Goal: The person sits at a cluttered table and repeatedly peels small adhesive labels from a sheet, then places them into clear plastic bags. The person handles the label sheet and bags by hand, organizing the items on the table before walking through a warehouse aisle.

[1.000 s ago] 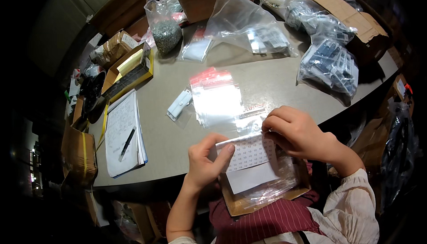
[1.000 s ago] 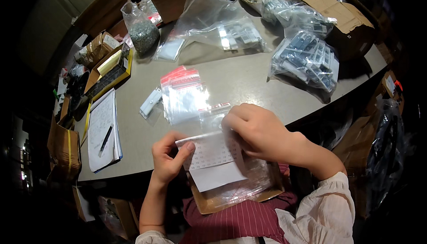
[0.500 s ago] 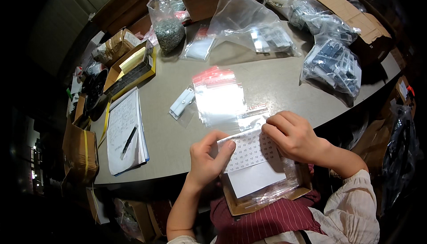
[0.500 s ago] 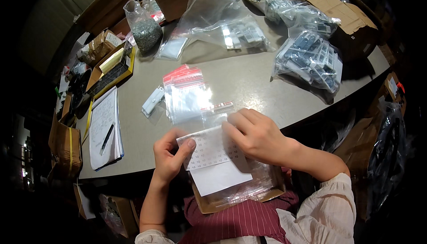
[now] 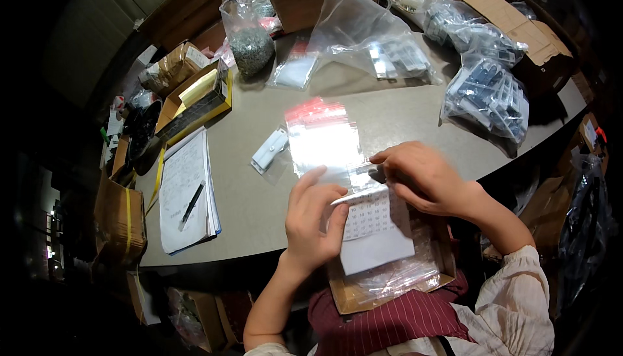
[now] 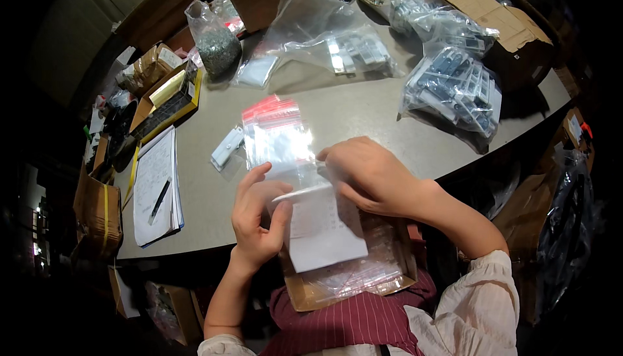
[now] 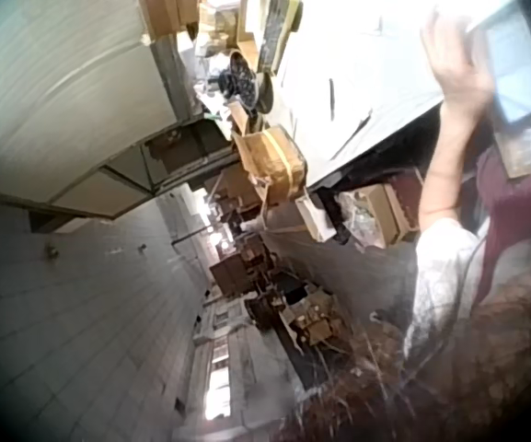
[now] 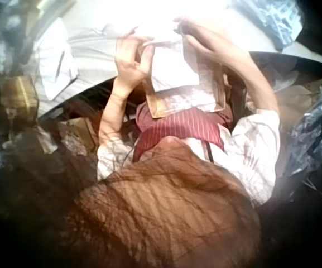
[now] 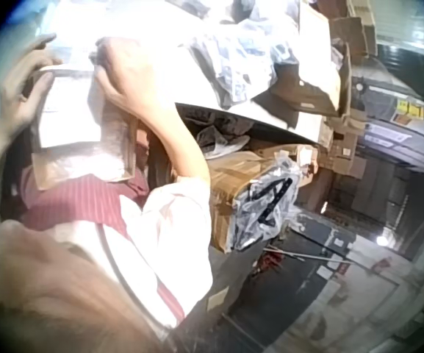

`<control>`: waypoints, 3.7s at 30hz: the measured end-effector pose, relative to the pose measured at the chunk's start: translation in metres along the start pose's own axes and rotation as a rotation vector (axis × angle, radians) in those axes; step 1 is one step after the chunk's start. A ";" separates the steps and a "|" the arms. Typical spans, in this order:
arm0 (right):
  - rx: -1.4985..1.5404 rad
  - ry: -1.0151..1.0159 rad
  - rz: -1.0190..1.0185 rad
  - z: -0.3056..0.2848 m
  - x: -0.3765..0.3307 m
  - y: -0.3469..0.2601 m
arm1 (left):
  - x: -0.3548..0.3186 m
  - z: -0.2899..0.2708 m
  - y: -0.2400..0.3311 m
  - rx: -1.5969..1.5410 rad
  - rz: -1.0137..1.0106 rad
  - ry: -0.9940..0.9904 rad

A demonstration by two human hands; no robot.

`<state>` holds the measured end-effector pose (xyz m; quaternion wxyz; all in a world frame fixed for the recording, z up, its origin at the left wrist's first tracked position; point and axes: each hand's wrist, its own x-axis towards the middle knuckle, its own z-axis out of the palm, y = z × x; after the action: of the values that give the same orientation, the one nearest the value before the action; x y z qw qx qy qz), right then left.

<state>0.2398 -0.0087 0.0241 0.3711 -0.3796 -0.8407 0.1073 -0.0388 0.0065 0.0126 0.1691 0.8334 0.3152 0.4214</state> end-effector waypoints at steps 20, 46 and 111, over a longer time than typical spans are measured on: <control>0.348 -0.439 0.356 -0.014 0.035 0.006 | 0.012 -0.011 0.002 -0.276 0.176 -0.495; 0.452 -0.193 0.357 -0.010 -0.008 -0.022 | -0.006 -0.014 0.002 -0.638 -0.448 -0.061; 0.299 -0.189 0.357 0.000 -0.007 -0.022 | -0.007 -0.003 0.001 -0.588 -0.543 -0.032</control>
<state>0.2302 -0.0287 0.0307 0.3183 -0.4512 -0.7659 0.3294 -0.0436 0.0016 0.0108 0.5106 0.6422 0.3874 0.4205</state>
